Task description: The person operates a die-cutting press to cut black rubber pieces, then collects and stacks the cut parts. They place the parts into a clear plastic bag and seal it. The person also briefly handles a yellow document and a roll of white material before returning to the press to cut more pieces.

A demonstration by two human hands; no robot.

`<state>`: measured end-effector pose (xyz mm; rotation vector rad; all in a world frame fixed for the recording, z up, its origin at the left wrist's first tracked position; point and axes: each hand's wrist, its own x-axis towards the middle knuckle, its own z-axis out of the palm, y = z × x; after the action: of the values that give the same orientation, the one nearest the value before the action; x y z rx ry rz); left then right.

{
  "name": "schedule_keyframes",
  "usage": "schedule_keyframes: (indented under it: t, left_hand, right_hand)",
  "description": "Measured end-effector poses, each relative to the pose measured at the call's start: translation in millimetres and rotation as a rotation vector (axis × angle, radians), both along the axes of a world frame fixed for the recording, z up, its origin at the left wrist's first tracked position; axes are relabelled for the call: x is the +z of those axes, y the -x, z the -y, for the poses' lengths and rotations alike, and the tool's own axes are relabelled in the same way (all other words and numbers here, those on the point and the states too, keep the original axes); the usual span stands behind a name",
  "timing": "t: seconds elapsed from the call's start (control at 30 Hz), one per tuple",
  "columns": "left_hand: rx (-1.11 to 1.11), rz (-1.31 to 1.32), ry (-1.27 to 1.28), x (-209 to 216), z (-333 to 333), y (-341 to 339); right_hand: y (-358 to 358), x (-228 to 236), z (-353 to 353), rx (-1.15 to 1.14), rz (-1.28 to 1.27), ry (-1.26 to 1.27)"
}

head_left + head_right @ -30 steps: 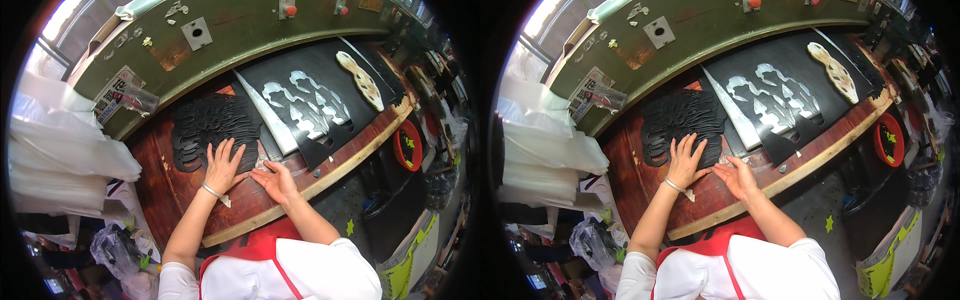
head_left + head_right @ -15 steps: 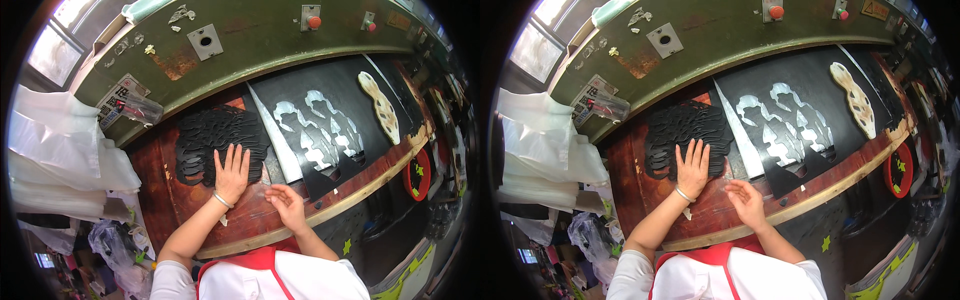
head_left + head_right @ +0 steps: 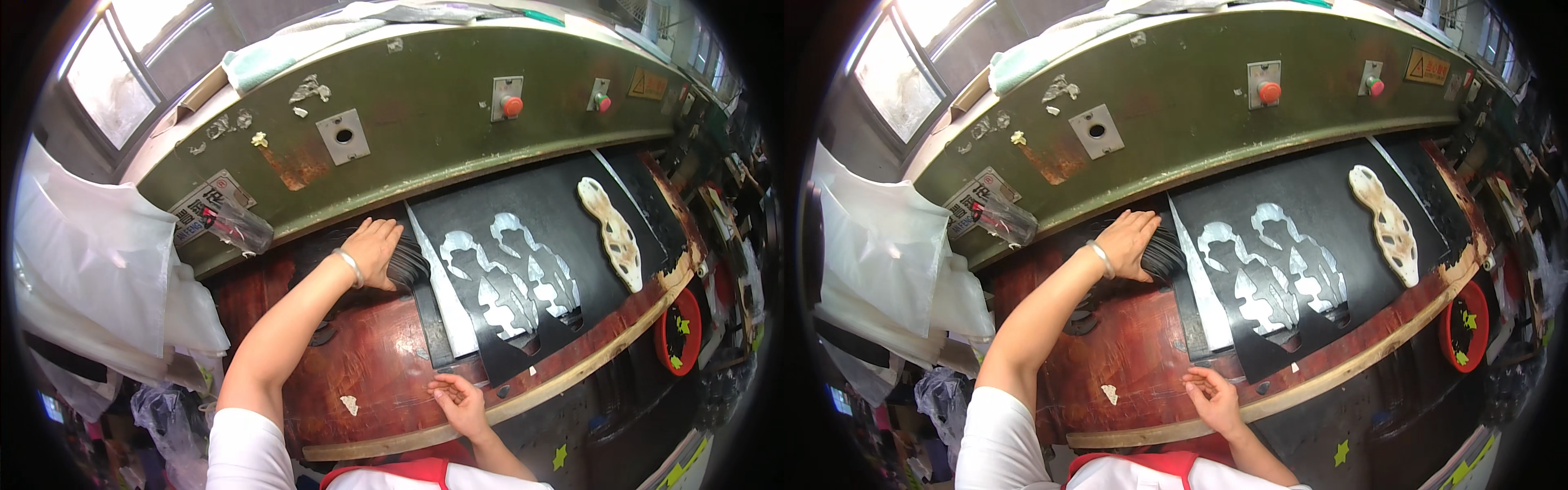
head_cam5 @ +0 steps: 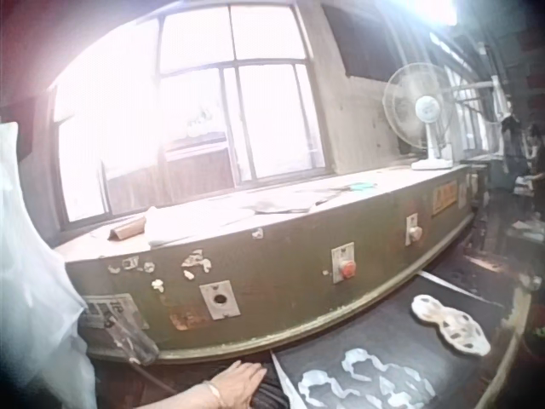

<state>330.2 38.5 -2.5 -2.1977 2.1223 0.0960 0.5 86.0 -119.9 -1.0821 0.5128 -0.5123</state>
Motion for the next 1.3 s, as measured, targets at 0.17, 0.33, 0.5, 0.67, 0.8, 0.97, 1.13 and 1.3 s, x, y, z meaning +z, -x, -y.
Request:
schedule_keyframes:
  t: [0.17,0.33,0.5,0.67,0.8,0.97,1.13,1.3]
  left_hand:
    - [-0.024,0.036,-0.333,12.1,30.0,-11.9]
    - [0.05,-0.033,-0.186,-2.4,5.2,-1.8]
    - [-0.003,-0.044,0.313,-31.9,-45.9,32.8]
    - [-0.051,0.02,0.609,-42.4,-110.3,62.2]
    - [-0.063,-0.208,0.742,-30.5,-167.4,81.4]
    - [-0.019,-0.307,0.818,8.1,-214.5,116.0]
    - [0.184,-0.202,0.97,8.2,-230.0,134.8]
    - [0.138,-0.395,1.293,-8.0,-223.0,143.6]
  right_hand:
    - [-1.7,-0.3,-3.8,0.046,-0.064,0.077]
    - [-1.2,-1.1,-5.6,-0.076,-0.067,0.161]
    - [-1.6,-6.6,-5.7,-0.082,-0.099,0.27]
    - [-3.4,-0.4,-2.8,-0.052,-0.131,0.206]
    - [-28.5,28.8,7.7,-0.079,-0.069,0.341]
    - [-87.5,72.1,0.6,0.117,0.33,0.706]
    - [-99.5,88.5,-31.7,0.168,0.337,0.407]
    - [-105.7,104.8,-42.0,0.214,0.287,0.133]
